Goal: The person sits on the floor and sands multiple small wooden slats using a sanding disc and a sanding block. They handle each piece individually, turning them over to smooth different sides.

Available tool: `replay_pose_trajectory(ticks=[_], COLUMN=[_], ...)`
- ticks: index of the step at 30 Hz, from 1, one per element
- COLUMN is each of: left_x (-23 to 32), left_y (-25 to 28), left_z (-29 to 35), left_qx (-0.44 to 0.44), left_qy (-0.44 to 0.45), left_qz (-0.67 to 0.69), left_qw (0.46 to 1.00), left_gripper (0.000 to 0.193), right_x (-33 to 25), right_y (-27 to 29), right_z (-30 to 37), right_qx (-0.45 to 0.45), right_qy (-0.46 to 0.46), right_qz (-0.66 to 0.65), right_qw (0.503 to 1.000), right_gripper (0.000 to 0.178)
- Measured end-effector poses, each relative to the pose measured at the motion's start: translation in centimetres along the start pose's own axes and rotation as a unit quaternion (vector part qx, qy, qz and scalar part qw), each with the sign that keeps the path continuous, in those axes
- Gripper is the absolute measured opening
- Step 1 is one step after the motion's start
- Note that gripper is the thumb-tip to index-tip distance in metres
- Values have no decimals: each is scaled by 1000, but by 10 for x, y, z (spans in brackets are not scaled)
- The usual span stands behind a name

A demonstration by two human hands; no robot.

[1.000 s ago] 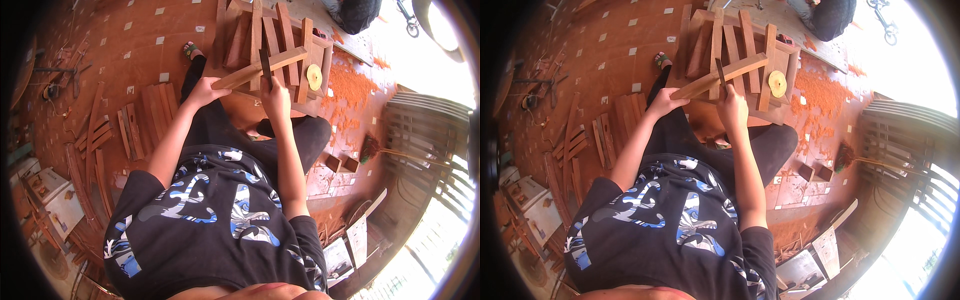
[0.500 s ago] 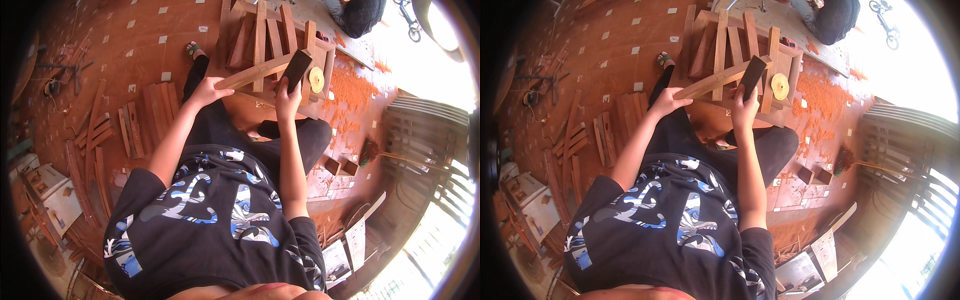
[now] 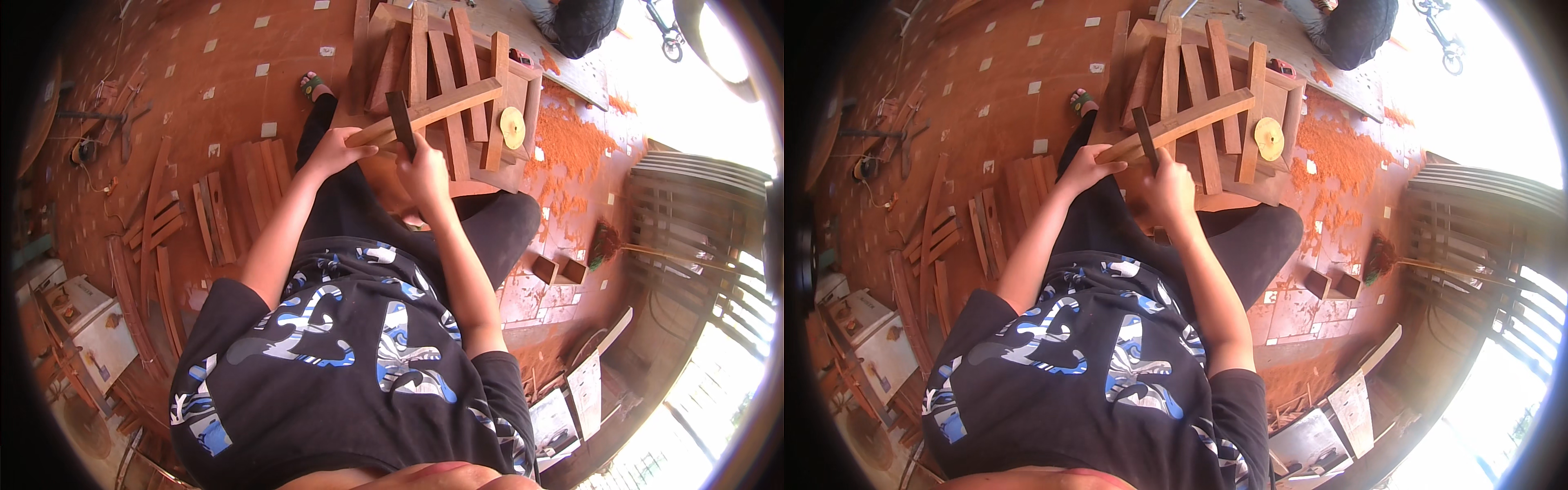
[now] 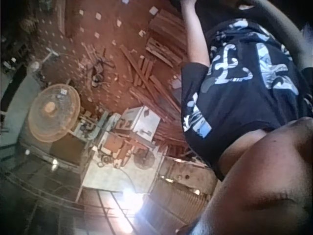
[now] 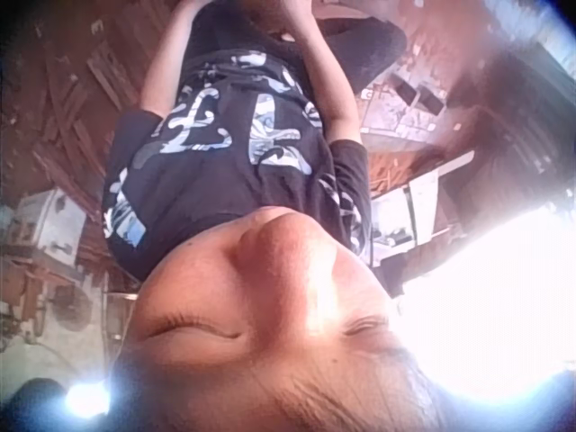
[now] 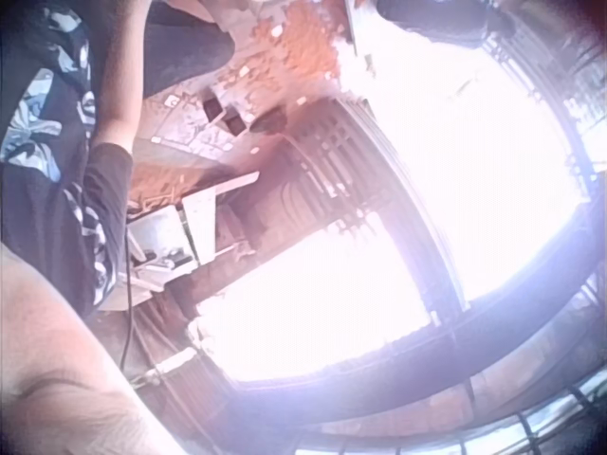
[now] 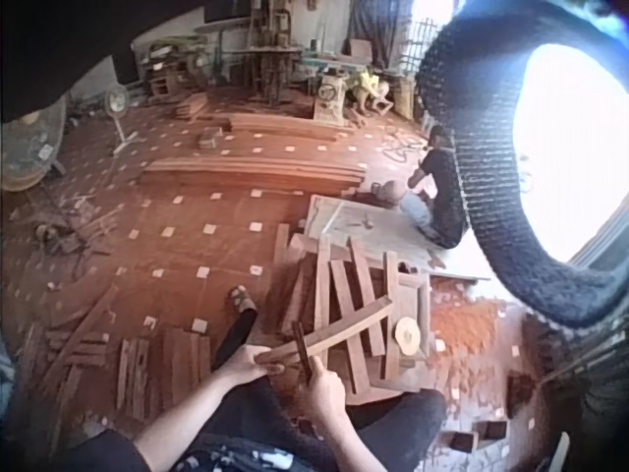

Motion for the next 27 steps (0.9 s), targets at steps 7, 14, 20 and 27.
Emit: replay_pose_trajectory(ticks=[7,14,20,27], left_x=[2,-1,-1,-2], left_y=[1,-2,-2,-3], left_z=[2,-2,1,1], left_qx=[14,-8,20,-15], left_qy=[-6,-6,-59,-37], left_qz=[1,-29,-25,9], left_qw=[1000,1000,998,999], left_gripper=[43,35,32,42], right_x=[56,-5,-18,27], right_y=[72,-20,-20,71], right_z=[-24,8,13,-12], right_qx=[147,-10,-60,186], right_qy=[-62,94,59,-9], right_qz=[-8,162,49,211], right_qw=[987,982,995,959], right_gripper=[25,21,22,21])
Point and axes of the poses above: each hand's wrist, its own z-axis away from the middle knuckle, its own y-axis out of the back of the hand, x = y × z, the point moved 7 cm from there along -z, towards the middle knuckle, and after that the axes turned 11 degrees about -z, right-handed, at the moved point
